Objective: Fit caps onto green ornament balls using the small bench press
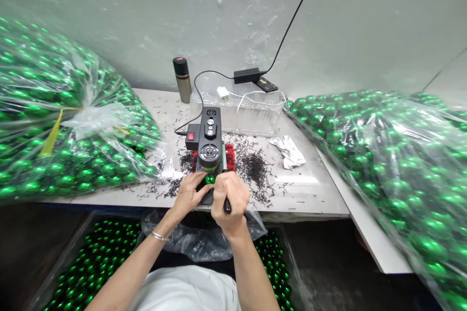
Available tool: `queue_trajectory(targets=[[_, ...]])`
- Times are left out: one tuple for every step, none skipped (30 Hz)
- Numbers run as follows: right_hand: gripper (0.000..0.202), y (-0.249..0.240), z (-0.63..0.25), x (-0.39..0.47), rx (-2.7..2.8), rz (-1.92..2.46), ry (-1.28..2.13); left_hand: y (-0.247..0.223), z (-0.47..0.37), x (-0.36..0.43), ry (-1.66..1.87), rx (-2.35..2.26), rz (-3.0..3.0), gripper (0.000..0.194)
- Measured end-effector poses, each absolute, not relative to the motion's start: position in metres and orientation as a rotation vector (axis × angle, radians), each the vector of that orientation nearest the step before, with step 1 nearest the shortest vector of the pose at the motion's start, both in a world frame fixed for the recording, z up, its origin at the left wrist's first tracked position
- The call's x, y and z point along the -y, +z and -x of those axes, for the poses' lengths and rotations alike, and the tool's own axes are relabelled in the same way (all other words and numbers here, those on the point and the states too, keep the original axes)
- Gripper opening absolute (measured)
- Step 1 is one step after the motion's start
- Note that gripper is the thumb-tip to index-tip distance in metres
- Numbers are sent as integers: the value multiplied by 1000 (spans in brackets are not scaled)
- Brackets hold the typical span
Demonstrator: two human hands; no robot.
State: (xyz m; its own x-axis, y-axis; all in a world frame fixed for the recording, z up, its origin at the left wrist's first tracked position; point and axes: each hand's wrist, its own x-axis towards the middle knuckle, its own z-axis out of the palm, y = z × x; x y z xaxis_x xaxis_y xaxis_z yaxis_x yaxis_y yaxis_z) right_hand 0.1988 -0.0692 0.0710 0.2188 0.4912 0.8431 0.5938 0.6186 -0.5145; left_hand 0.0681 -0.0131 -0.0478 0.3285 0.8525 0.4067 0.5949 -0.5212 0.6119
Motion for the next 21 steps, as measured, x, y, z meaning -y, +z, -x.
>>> queue_trajectory(targets=[[30,67,-199,70,1419,992,-95,-50,-68,12,1015,-1285,-2260,30],[30,62,-199,70,1419,995,-103,-51,-68,12,1014,-1283,-2268,30],[29,55,-200,70,1421,993,-112,-52,-67,11,1013,-1283,-2270,30],[29,47,-200,70,1428,986,-127,-52,-67,12,1010,-1285,-2271,30],[29,39,-201,70,1439,977,-146,-52,-67,12,1009,-1290,-2271,30],[29,31,-202,70,1459,970,-169,-52,-68,12,1009,-1295,-2271,30],[29,22,-202,69,1480,967,-191,-51,-68,13,1011,-1299,-2272,30],[30,14,-203,69,1497,969,-211,-51,-68,13,1013,-1300,-2272,30],[30,8,-203,68,1506,970,-226,-50,-68,14,1018,-1298,-2274,29],[30,2,-203,67,1500,970,-239,-50,-69,14,1025,-1297,-2275,29],[30,-3,-203,67,1487,968,-246,-50,-69,14,1033,-1297,-2276,28],[30,-7,-203,66,1469,962,-249,-50,-69,14,1040,-1295,-2278,28],[30,-10,-202,65,1451,955,-249,-50,-69,14,1046,-1293,-2278,27],[31,-13,-202,64,1438,949,-245,-49,-69,14,1051,-1290,-2279,27],[31,-15,-202,63,1432,948,-236,-49,-69,14,1052,-1288,-2279,27],[32,-17,-202,63,1431,949,-226,-49,-69,14,1051,-1284,-2279,27],[32,-18,-203,63,1434,953,-217,-48,-69,13,1049,-1279,-2281,27],[33,-20,-203,63,1442,959,-206,-48,-69,13,1048,-1275,-2282,28],[34,-21,-205,63,1460,977,-184,-48,-69,13,1047,-1271,-2283,28],[35,-23,-206,63,1484,1016,-143,-48,-68,13,1047,-1268,-2283,27],[37,-24,-207,63,1507,1061,-96,-48,-68,13,1046,-1265,-2282,27]])
